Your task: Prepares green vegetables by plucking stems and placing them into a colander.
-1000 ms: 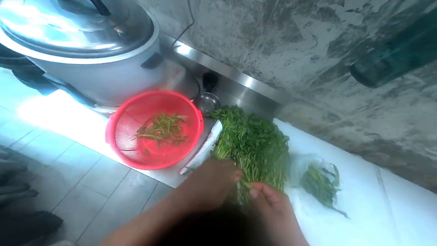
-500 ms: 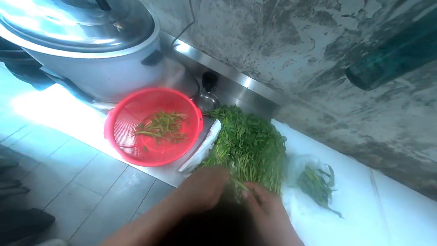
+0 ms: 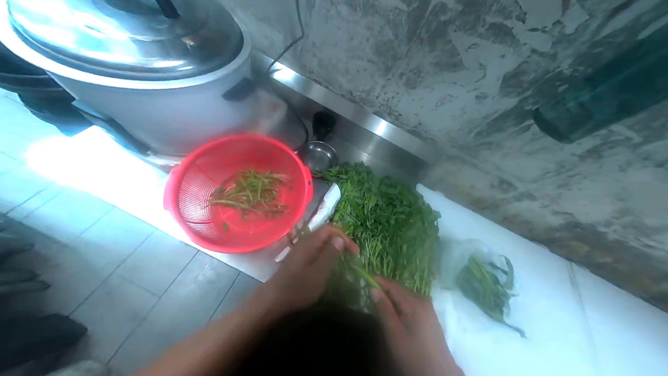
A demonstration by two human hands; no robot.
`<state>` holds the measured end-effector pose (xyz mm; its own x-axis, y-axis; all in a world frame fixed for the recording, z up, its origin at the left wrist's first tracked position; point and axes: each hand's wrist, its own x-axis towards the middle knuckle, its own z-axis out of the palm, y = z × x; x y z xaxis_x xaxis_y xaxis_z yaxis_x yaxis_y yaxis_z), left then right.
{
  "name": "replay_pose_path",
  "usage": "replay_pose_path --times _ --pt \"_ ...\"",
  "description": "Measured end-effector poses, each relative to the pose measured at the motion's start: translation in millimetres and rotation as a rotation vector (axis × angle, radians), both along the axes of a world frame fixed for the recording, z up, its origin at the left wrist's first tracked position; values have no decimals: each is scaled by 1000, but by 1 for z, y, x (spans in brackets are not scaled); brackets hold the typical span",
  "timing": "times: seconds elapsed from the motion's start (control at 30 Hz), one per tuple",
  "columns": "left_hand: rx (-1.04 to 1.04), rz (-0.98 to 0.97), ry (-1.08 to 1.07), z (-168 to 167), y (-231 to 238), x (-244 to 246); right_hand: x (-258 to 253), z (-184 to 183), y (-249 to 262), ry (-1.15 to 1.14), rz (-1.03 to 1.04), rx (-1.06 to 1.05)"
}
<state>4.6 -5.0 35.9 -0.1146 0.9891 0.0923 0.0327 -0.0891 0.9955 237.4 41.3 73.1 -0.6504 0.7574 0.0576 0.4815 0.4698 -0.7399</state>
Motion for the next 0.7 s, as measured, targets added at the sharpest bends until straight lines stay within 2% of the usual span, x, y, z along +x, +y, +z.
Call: replay_pose_path --times 0.07,0.17,0.4,0.47,0.53,0.57,0.63,0.7 --pt "-38 -173 209 1 -2 10 -4 -2 1 -3 -12 -70" --pt "-76 -301 436 -2 1 19 -3 -4 4 -13 -65 -149" --pt "72 -381 788 -12 2 10 10 -12 8 -165 -60 -313" --pt "74 -332 825 -15 1 13 7 -10 8 -160 -68 -372" --pt "100 -186 713 -24 -1 18 4 -8 8 -124 -70 -349" --pt "70 -113 577 -28 -1 22 2 -8 7 -96 -59 -297" --pt "-149 -16 87 -29 0 31 -2 -8 7 -37 -15 -153" --pt "-385 147 -604 -17 7 40 -3 -7 6 31 36 5"
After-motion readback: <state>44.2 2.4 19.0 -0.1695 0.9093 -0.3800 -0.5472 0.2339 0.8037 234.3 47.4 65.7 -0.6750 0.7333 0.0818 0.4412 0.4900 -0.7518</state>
